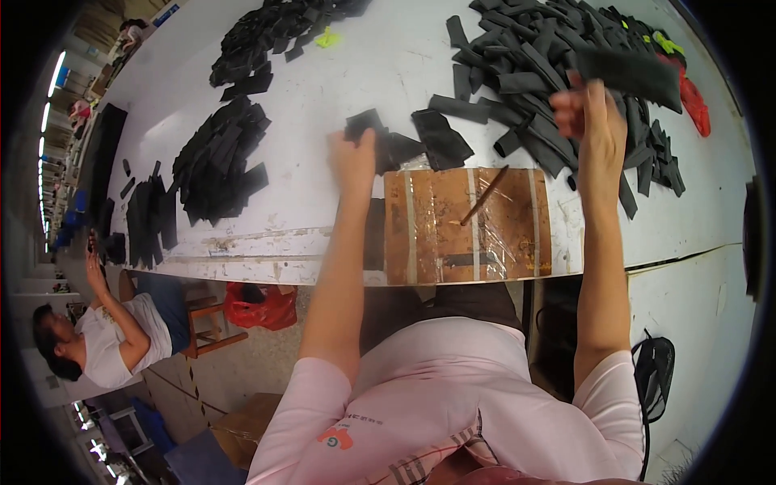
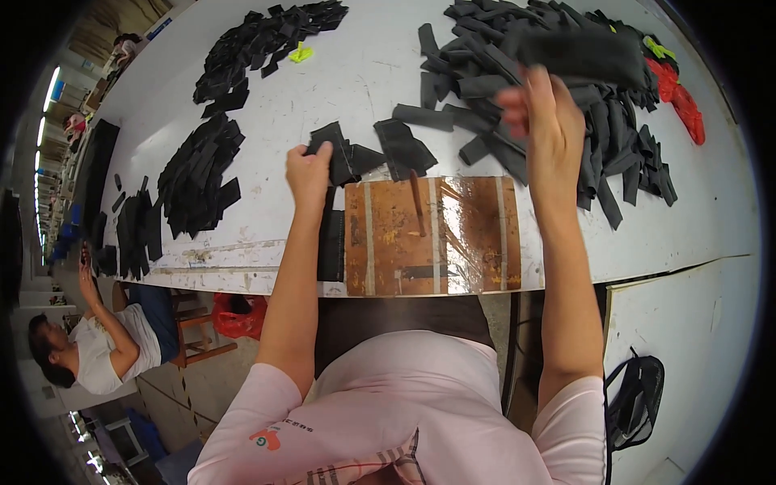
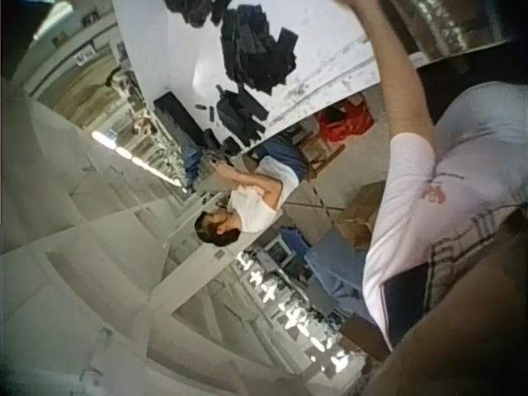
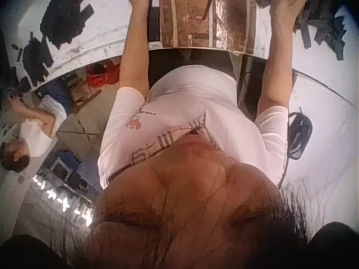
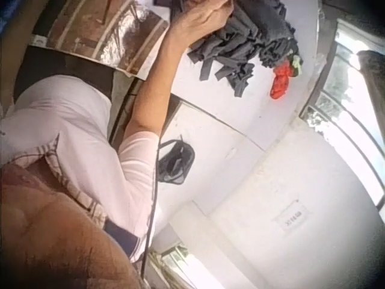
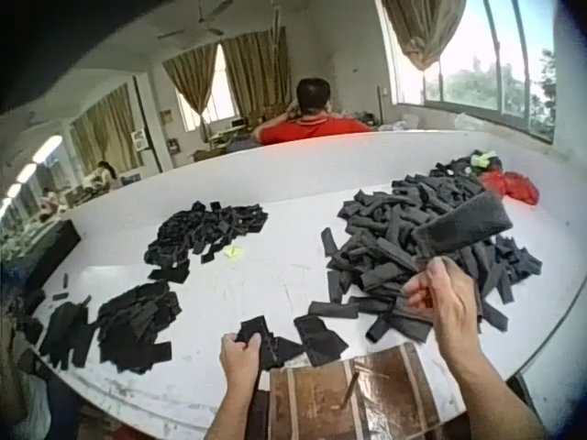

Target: The recorder is applying glue to small black foam pieces using a thin rod.

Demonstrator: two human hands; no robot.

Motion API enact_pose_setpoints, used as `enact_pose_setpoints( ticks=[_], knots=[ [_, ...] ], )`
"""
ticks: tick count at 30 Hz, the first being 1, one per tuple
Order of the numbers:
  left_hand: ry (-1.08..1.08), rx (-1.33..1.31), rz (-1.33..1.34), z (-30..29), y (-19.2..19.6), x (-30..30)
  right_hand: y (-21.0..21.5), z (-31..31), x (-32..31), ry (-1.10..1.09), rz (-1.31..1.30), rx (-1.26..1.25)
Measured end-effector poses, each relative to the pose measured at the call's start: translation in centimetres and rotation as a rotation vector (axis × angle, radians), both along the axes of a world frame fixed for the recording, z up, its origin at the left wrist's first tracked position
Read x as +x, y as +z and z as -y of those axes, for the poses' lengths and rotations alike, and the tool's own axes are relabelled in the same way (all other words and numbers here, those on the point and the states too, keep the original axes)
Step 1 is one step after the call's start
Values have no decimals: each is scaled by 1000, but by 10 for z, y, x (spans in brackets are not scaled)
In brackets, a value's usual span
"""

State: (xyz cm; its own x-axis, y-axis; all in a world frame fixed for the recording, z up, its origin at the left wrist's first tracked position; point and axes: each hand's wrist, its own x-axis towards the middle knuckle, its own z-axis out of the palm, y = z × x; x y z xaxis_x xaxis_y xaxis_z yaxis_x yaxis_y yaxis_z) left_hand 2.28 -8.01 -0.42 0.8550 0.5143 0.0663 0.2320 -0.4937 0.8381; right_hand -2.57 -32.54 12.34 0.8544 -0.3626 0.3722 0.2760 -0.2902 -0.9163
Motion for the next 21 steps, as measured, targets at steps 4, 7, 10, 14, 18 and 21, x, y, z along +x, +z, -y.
enact_pose_setpoints(
  ticks=[4, 7, 10, 14, 18, 21],
  knots=[
    [-3, 332, -44, -11, -25, 14, -40, -11, -56, 120, -84, 114],
    [-99, 60, 71, -25, -28, 17, -54, -19, -82, 182, -237, 87],
    [-134, -260, 287, -31, -12, 6, -66, -32, -97, 409, -411, 35],
    [-403, -570, 135, -21, 51, -41, -69, -56, -94, 580, -411, 38],
    [-652, -620, -39, -8, 84, -82, -75, -88, -83, 697, -531, 629],
    [-788, -553, -140, -4, 93, -99, -58, -103, -83, 691, -647, 834]
  ],
)
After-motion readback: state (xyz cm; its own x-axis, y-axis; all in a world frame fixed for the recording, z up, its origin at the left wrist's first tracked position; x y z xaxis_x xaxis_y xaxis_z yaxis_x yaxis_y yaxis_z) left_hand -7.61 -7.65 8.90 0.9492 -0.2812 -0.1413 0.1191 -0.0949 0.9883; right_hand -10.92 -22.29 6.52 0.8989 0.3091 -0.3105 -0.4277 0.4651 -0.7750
